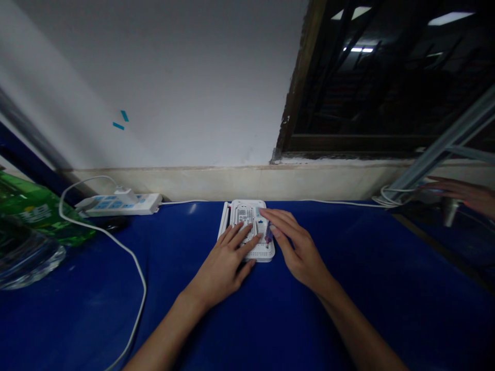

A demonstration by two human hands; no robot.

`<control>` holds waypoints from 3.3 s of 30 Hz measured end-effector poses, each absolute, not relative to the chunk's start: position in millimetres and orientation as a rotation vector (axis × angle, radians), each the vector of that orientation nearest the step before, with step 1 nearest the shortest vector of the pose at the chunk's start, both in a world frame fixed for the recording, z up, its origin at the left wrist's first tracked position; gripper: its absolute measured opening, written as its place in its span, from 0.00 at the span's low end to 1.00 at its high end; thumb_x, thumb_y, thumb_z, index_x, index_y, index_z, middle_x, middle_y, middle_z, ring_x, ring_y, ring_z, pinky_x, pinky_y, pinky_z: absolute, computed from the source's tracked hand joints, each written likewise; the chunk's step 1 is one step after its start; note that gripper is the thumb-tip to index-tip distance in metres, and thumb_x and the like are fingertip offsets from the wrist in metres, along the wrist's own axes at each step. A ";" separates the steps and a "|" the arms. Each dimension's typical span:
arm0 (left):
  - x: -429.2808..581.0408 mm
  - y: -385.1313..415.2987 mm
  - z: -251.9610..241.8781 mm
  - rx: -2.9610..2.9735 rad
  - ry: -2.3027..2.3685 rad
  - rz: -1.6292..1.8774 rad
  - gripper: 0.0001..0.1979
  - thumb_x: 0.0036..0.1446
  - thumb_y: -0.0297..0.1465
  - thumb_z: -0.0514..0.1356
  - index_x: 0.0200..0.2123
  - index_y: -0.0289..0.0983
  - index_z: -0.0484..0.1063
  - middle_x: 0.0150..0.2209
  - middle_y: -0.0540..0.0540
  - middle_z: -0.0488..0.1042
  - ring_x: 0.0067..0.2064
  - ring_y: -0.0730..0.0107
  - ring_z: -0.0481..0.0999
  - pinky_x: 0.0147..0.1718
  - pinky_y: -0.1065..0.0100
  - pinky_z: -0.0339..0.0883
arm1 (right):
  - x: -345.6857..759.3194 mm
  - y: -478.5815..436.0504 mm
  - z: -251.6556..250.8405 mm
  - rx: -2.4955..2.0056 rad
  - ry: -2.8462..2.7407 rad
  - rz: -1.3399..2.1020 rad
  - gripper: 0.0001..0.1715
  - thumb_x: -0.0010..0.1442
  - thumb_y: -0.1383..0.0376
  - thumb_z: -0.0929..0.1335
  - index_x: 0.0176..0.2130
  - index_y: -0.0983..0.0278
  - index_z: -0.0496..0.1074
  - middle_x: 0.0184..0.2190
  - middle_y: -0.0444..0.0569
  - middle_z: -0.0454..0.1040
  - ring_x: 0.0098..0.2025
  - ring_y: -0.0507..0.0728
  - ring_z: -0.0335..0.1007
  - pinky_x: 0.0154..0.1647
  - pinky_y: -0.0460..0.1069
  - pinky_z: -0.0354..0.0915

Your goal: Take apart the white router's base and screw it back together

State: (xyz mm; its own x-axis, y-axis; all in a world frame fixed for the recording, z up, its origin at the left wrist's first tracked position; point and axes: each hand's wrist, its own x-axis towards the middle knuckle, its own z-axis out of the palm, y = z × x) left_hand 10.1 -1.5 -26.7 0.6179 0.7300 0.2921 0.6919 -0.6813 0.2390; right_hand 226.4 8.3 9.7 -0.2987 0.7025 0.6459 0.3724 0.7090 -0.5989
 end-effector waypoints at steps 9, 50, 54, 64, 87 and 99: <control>10.2 -1.2 -26.5 2.722 1.198 0.573 0.31 0.69 0.33 0.57 0.72 0.46 0.53 0.74 0.43 0.49 0.75 0.52 0.45 0.69 0.41 0.50 | 224.2 6.4 10.0 -0.873 -1.860 0.348 0.18 0.67 0.69 0.68 0.54 0.55 0.77 0.40 0.49 0.73 0.45 0.58 0.71 0.45 0.55 0.69; 9.9 -1.2 -28.1 2.719 1.207 0.572 0.32 0.68 0.33 0.58 0.72 0.47 0.53 0.74 0.43 0.50 0.74 0.50 0.46 0.69 0.42 0.51 | 225.8 10.9 8.9 -0.891 -1.884 0.264 0.17 0.67 0.67 0.69 0.54 0.54 0.76 0.39 0.48 0.75 0.45 0.59 0.70 0.46 0.57 0.69; 10.6 -1.7 -26.9 2.727 1.223 0.533 0.32 0.68 0.33 0.58 0.72 0.46 0.52 0.74 0.43 0.50 0.75 0.51 0.45 0.70 0.42 0.50 | 231.1 8.6 10.3 -0.852 -1.957 0.371 0.26 0.71 0.71 0.62 0.63 0.53 0.69 0.55 0.50 0.75 0.57 0.59 0.68 0.58 0.58 0.66; 10.0 -1.8 -28.2 2.722 1.217 0.573 0.31 0.68 0.32 0.58 0.71 0.47 0.53 0.74 0.44 0.49 0.75 0.51 0.45 0.69 0.42 0.50 | 230.2 8.8 6.8 -0.934 -1.954 0.319 0.22 0.66 0.67 0.70 0.58 0.54 0.72 0.44 0.49 0.78 0.44 0.58 0.75 0.46 0.54 0.73; 2.2 -3.9 -3.6 2.584 1.424 0.849 0.32 0.51 0.56 0.68 0.49 0.37 0.74 0.53 0.38 0.76 0.56 0.46 0.73 0.58 0.42 0.66 | 250.6 9.5 6.7 -0.934 -1.678 0.530 0.38 0.60 0.69 0.75 0.65 0.53 0.65 0.40 0.46 0.82 0.38 0.57 0.81 0.44 0.54 0.78; -8.2 4.2 -10.2 2.702 1.317 0.508 0.42 0.54 0.57 0.65 0.67 0.47 0.63 0.70 0.43 0.61 0.74 0.37 0.45 0.67 0.30 0.42 | 253.0 6.4 0.2 -0.963 -1.983 0.344 0.34 0.61 0.65 0.75 0.63 0.54 0.65 0.43 0.46 0.80 0.37 0.55 0.80 0.41 0.52 0.78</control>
State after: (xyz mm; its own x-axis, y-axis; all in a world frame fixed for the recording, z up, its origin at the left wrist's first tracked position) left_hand -8.2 4.2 -10.2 0.5718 0.7799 0.2546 0.7488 -0.6229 0.2264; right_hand 253.0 6.4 0.2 -0.3132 0.7409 0.5942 0.4973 0.6610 -0.5620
